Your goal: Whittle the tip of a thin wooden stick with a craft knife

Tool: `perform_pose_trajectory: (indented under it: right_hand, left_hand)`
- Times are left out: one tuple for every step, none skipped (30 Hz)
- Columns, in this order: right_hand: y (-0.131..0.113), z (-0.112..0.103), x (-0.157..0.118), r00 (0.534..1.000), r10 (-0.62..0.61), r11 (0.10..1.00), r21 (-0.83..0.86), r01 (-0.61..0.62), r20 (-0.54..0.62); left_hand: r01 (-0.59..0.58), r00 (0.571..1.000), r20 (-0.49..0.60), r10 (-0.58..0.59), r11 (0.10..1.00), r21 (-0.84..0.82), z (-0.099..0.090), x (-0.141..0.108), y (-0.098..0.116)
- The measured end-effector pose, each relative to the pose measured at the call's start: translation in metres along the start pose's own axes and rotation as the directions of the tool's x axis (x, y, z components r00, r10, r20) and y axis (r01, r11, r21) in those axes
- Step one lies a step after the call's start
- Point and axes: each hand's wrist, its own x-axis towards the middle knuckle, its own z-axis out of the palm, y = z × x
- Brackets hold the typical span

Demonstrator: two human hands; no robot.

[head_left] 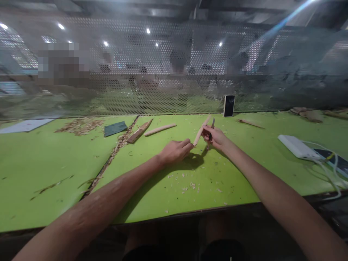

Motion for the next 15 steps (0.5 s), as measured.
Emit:
perform_pose_trajectory:
  right_hand:
    - [0.0,0.001,0.0,1.0,-0.003,1.0,-0.003,0.003,0.001]
    - [-0.001,0.002,-0.001,1.0,-0.006,1.0,-0.007,0.006,0.004]
    - [-0.002,0.003,-0.002,1.0,-0.008,1.0,-0.013,0.008,0.009]
    - [-0.003,0.003,-0.004,1.0,-0.009,1.0,-0.02,0.01,0.018]
    - [-0.004,0.004,-0.006,1.0,-0.01,1.0,-0.028,0.011,0.029]
    - [-0.005,0.005,-0.008,0.999,-0.009,0.999,-0.038,0.011,0.044]
    - [-0.006,0.007,-0.01,0.998,-0.006,0.999,-0.05,0.009,0.062]
    - [-0.006,0.008,-0.012,0.996,-0.001,0.998,-0.062,0.006,0.085]
    - [-0.007,0.009,-0.014,0.994,0.007,0.997,-0.077,0.002,0.111]
    - [-0.008,0.011,-0.015,0.99,0.017,0.996,-0.094,-0.003,0.14]
    - [-0.009,0.012,-0.017,0.985,0.027,0.994,-0.111,-0.008,0.17]
    - [-0.009,0.014,-0.018,0.979,0.036,0.992,-0.127,-0.011,0.199]
    - [-0.009,0.015,-0.019,0.974,0.042,0.99,-0.142,-0.01,0.223]
    - [-0.009,0.016,-0.019,0.969,0.046,0.988,-0.153,-0.008,0.243]
    - [-0.009,0.016,-0.02,0.965,0.046,0.987,-0.163,-0.003,0.259]
  left_hand:
    - [-0.004,1.0,-0.005,0.004,1.0,0.002,0.0,0.0,0.001]
    - [-0.008,1.0,-0.011,0.008,1.0,0.004,0.001,0.0,0.001]
    - [-0.01,1.0,-0.018,0.01,1.0,0.006,0.002,0.0,0.001]
    - [-0.011,1.0,-0.027,0.011,1.0,0.008,0.003,0.0,0.001]
    - [-0.01,0.999,-0.036,0.01,1.0,0.011,0.004,-0.001,0.001]
    - [-0.01,0.999,-0.047,0.01,1.0,0.014,0.005,-0.001,0.0]
    - [-0.009,0.998,-0.057,0.01,1.0,0.017,0.006,-0.001,0.0]
    - [-0.011,0.998,-0.066,0.012,1.0,0.022,0.007,-0.001,-0.001]
    - [-0.014,0.997,-0.074,0.016,1.0,0.026,0.008,-0.001,-0.001]
    - [-0.019,0.997,-0.08,0.021,0.999,0.03,0.008,-0.001,-0.002]
    - [-0.025,0.996,-0.086,0.028,0.999,0.034,0.008,-0.001,-0.002]
    - [-0.031,0.995,-0.09,0.035,0.999,0.037,0.009,-0.002,-0.003]
    - [-0.037,0.995,-0.093,0.04,0.998,0.041,0.009,-0.002,-0.003]
    - [-0.041,0.994,-0.096,0.045,0.998,0.045,0.008,-0.002,-0.003]
    - [-0.042,0.994,-0.098,0.047,0.998,0.049,0.008,-0.003,-0.003]
